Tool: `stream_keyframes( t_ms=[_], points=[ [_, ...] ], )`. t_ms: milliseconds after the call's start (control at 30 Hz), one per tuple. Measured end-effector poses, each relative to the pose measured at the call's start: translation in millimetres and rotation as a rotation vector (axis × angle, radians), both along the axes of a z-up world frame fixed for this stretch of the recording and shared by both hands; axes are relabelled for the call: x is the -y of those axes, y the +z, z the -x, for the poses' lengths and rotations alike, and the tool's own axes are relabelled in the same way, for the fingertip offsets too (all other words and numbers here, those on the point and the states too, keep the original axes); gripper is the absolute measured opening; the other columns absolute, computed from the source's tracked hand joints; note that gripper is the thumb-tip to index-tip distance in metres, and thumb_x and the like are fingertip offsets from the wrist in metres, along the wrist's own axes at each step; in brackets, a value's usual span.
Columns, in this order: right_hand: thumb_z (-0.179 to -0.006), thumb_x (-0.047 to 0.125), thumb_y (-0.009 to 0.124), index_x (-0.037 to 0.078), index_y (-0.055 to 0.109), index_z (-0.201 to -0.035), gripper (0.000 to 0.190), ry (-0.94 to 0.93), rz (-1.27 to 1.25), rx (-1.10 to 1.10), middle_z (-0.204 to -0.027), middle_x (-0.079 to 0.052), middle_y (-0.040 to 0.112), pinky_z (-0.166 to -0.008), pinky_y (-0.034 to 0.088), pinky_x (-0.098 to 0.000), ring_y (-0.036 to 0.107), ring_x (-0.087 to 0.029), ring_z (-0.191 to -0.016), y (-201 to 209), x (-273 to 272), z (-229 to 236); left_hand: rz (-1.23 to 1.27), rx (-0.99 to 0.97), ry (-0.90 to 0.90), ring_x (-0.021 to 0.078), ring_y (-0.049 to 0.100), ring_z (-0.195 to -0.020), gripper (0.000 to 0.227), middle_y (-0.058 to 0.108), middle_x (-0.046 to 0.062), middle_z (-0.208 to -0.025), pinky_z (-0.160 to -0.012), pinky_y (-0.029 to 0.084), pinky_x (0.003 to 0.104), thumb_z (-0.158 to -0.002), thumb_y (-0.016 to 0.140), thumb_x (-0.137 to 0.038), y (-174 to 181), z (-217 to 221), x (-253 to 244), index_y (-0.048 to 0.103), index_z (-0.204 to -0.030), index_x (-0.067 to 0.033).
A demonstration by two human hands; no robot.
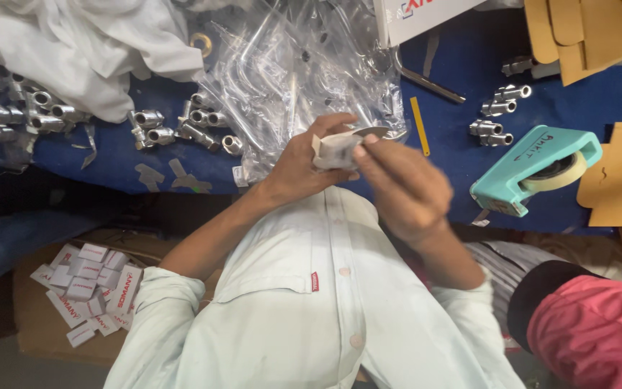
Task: The person packs small metal hardware components into white rectangular boxes labeled 'SOMANY'. They pick up the metal parts, place them inside the boxes, and seal the boxes using a tape dispenser. The sealed boxes are then placed into a larger cardboard box.
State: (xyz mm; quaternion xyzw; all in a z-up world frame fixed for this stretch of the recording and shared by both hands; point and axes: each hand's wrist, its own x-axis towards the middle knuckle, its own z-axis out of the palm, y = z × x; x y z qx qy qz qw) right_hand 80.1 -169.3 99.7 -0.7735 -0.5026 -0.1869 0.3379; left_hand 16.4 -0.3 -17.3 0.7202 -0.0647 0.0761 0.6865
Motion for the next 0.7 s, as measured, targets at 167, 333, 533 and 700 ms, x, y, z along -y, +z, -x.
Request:
stream_keyframes(
  t_ms=[167, 333, 533, 700],
  points=[
    [-0.085, -0.015, 0.076, -0.003, 0.078, -0.111, 0.029, -0.016, 0.075, 0.003, -0.106, -0.017, 0.071, -0.082, 0.063, -0.0331, 0.074, -0.027, -0.094, 9.7, -2.4, -5.0, 0.021, -0.107, -0.010, 0.0227, 0.074, -0.116, 0.071, 0.073, 0.011, -0.125, -0.098, 0.060, 0.034, -0.085, 0.089, -0.017, -0.9, 2.3, 2.5, 0.050, -0.144, -0.0118],
    [-0.092, -0.015, 0.078, 0.000, 0.077, -0.112, 0.024, -0.073, 0.097, -0.168, -0.108, -0.014, 0.072, -0.078, 0.063, -0.0274, 0.075, -0.024, -0.095, 17.3, -3.0, -5.6, 0.007, -0.018, -0.074, 0.0207, 0.070, -0.118, 0.082, 0.069, 0.012, -0.130, -0.101, 0.058, 0.033, -0.080, 0.090, -0.015, -5.6, 2.3, -6.6, 0.045, -0.148, -0.0099],
    [-0.083, -0.013, 0.079, -0.002, 0.077, -0.104, 0.024, 0.139, 0.083, -0.140, -0.101, -0.015, 0.070, -0.078, 0.061, -0.0335, 0.074, -0.027, -0.092, 24.8, -9.4, 8.8, 0.263, -0.048, -0.700, 0.0196, 0.061, -0.126, 0.075, 0.066, 0.009, -0.134, -0.111, 0.048, 0.036, -0.088, 0.081, -0.006, -19.5, -8.7, -32.9, 0.044, -0.153, -0.0061],
    [-0.072, -0.012, 0.075, -0.004, 0.074, -0.100, 0.030, 0.030, 0.155, -0.067, -0.099, -0.016, 0.070, -0.075, 0.060, -0.0373, 0.073, -0.032, -0.091, 52.4, 5.7, 4.9, 0.121, -0.089, -0.479, 0.0178, 0.068, -0.111, 0.065, 0.068, 0.007, -0.121, -0.098, 0.057, 0.034, -0.088, 0.077, -0.010, -27.8, -19.3, 1.0, 0.049, -0.146, -0.0068]
  ],
)
